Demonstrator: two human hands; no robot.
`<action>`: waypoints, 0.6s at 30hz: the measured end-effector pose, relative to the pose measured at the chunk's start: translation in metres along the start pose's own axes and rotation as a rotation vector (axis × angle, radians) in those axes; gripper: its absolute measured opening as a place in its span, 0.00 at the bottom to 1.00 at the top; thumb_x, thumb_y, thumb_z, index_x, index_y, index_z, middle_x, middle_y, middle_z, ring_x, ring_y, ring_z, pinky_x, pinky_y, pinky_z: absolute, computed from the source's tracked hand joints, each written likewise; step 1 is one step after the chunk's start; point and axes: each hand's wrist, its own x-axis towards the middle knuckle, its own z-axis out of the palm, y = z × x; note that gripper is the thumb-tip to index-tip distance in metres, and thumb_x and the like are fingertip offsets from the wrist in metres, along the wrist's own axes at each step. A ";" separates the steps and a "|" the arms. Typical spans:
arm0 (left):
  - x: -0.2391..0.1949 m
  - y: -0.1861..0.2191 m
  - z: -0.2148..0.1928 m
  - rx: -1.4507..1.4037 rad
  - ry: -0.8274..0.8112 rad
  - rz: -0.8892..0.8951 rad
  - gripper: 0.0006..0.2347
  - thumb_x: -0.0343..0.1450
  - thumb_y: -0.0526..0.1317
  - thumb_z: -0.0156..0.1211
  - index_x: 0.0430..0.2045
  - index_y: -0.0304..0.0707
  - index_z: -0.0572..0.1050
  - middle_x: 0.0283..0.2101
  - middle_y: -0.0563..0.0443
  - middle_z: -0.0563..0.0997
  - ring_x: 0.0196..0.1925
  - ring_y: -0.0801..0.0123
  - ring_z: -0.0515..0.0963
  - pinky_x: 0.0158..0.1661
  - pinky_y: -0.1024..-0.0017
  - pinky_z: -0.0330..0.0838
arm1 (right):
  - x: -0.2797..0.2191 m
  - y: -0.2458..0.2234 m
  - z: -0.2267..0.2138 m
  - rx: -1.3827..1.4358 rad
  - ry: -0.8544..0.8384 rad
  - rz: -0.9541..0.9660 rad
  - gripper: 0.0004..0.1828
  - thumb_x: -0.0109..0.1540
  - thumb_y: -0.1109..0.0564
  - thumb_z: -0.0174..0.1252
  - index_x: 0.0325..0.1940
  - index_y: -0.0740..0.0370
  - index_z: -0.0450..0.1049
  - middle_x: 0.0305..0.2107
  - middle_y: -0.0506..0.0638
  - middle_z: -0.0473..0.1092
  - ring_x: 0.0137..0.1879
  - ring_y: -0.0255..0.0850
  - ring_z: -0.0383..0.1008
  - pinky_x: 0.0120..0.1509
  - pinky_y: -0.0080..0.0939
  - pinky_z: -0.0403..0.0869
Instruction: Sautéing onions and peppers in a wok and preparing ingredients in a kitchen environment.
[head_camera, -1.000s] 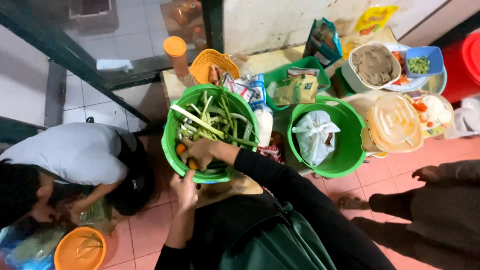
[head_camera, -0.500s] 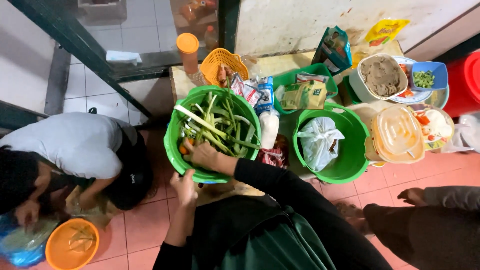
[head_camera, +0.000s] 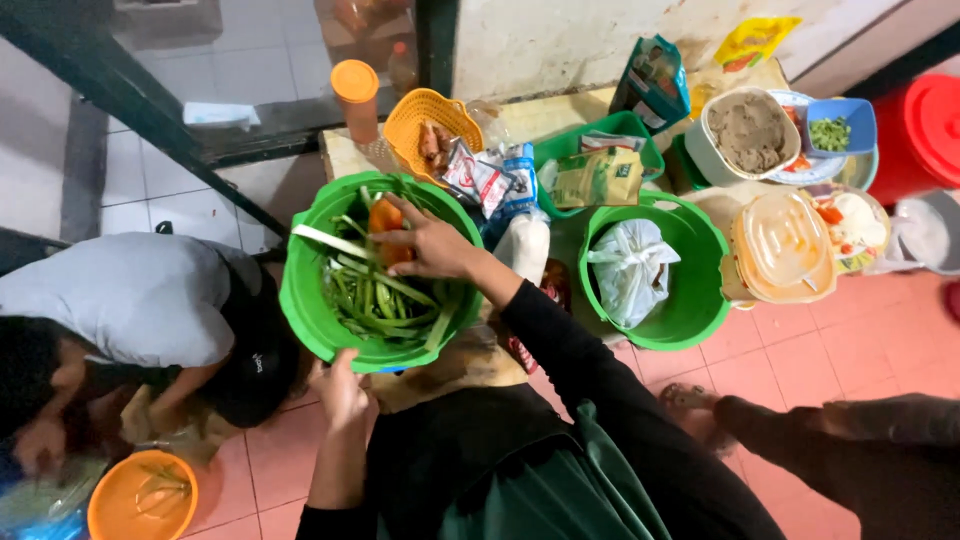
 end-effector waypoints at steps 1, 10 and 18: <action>-0.001 0.005 -0.001 -0.016 0.015 -0.017 0.12 0.66 0.25 0.60 0.42 0.33 0.76 0.37 0.50 0.80 0.29 0.70 0.75 0.26 0.73 0.68 | -0.003 0.001 -0.003 -0.080 0.075 -0.068 0.34 0.48 0.46 0.75 0.58 0.47 0.76 0.67 0.66 0.55 0.60 0.65 0.70 0.59 0.56 0.74; 0.021 0.013 -0.051 -0.010 0.173 0.025 0.19 0.63 0.24 0.60 0.48 0.36 0.75 0.45 0.50 0.81 0.41 0.63 0.82 0.32 0.67 0.79 | -0.178 0.028 0.018 -0.393 0.205 0.390 0.16 0.61 0.50 0.63 0.49 0.59 0.77 0.42 0.54 0.74 0.48 0.53 0.76 0.49 0.51 0.77; 0.019 0.045 -0.042 -0.022 0.155 0.012 0.23 0.62 0.24 0.58 0.53 0.37 0.74 0.50 0.50 0.81 0.46 0.60 0.83 0.39 0.60 0.83 | -0.277 0.085 0.092 -0.513 0.224 0.570 0.30 0.52 0.53 0.61 0.59 0.61 0.74 0.50 0.64 0.70 0.53 0.62 0.72 0.47 0.59 0.75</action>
